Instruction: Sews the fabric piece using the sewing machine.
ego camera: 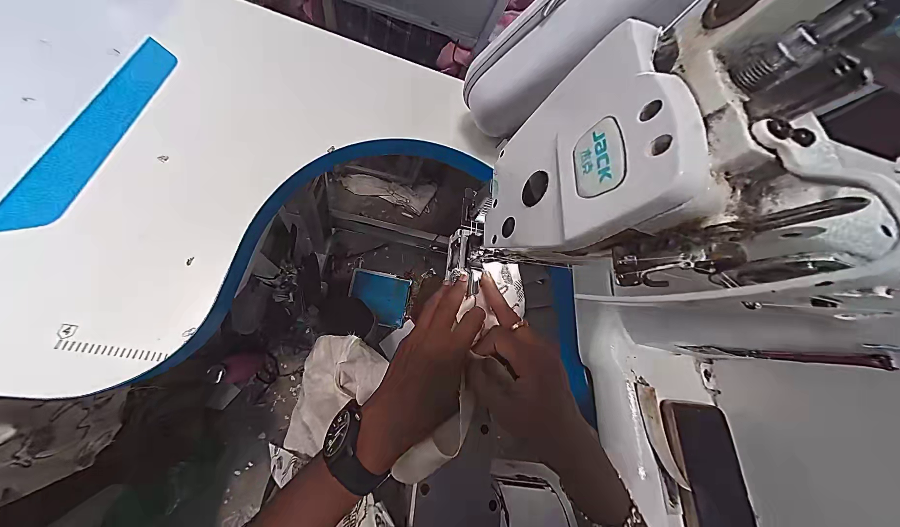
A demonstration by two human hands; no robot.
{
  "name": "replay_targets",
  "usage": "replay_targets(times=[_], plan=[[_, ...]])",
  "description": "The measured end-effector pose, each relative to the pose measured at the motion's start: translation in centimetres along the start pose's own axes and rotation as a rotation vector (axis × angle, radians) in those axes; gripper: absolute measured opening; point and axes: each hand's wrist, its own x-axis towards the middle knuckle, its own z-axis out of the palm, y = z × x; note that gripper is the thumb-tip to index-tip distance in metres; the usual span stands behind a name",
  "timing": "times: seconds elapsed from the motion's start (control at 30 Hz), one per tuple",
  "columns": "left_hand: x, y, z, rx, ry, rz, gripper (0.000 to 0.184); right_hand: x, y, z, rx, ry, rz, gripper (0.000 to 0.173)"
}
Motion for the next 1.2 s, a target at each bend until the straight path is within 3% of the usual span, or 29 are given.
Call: replay_targets(times=[0.27, 0.6, 0.63, 0.7, 0.77, 0.83, 0.87, 0.93, 1.0, 1.1, 1.2], plan=[[0.4, 0.2, 0.3, 0.016, 0.036, -0.006, 0.032, 0.0, 1.0, -0.1, 0.155, 0.016, 0.058, 0.018], [1.5, -1.0, 0.6, -0.059, 0.15, -0.063, 0.026, -0.6, -2.5, 1.7, -0.441, 0.292, -0.013, 0.025], [0.6, 0.0, -0.1, -0.091, 0.147, -0.119, 0.027, -1.7, -2.9, 0.8, -0.504, 0.265, 0.013, 0.023], [-2.4, 2.1, -2.8, -0.265, -0.051, -0.309, 0.038, -5.0, -3.0, -1.8, -0.551, 0.093, 0.143, 0.019], [-5.1, 3.4, -4.5, -0.299, -0.181, -0.377, 0.036, -8.2, -0.6, -4.3, -0.395, -0.16, 0.346, 0.022], [-6.9, 4.1, -4.1, -0.183, -0.103, -0.292, 0.024, -10.5, 4.0, -6.4, -0.071, -0.362, 0.429, 0.018], [-7.3, 4.0, -3.2, -0.132, -0.015, -0.206, 0.022, -11.1, 5.0, -7.1, 0.086, -0.395, 0.347, 0.014], [-7.0, 3.5, -1.8, -0.056, 0.136, -0.029, 0.022, -9.9, 1.6, -7.7, 0.032, -0.364, -0.025, 0.027], [-7.0, 2.9, -1.3, -0.045, 0.129, 0.05, 0.022, -9.5, -4.7, -5.4, -0.336, -0.248, -0.257, 0.03], [-5.6, 2.2, -2.8, -0.168, -0.021, 0.01, 0.021, -9.8, -7.8, -2.1, -0.446, -0.364, -0.11, 0.017], [-5.7, 1.9, -3.9, -0.22, -0.115, -0.029, 0.018, -8.0, -9.3, -4.3, -0.534, -0.433, 0.077, 0.025]])
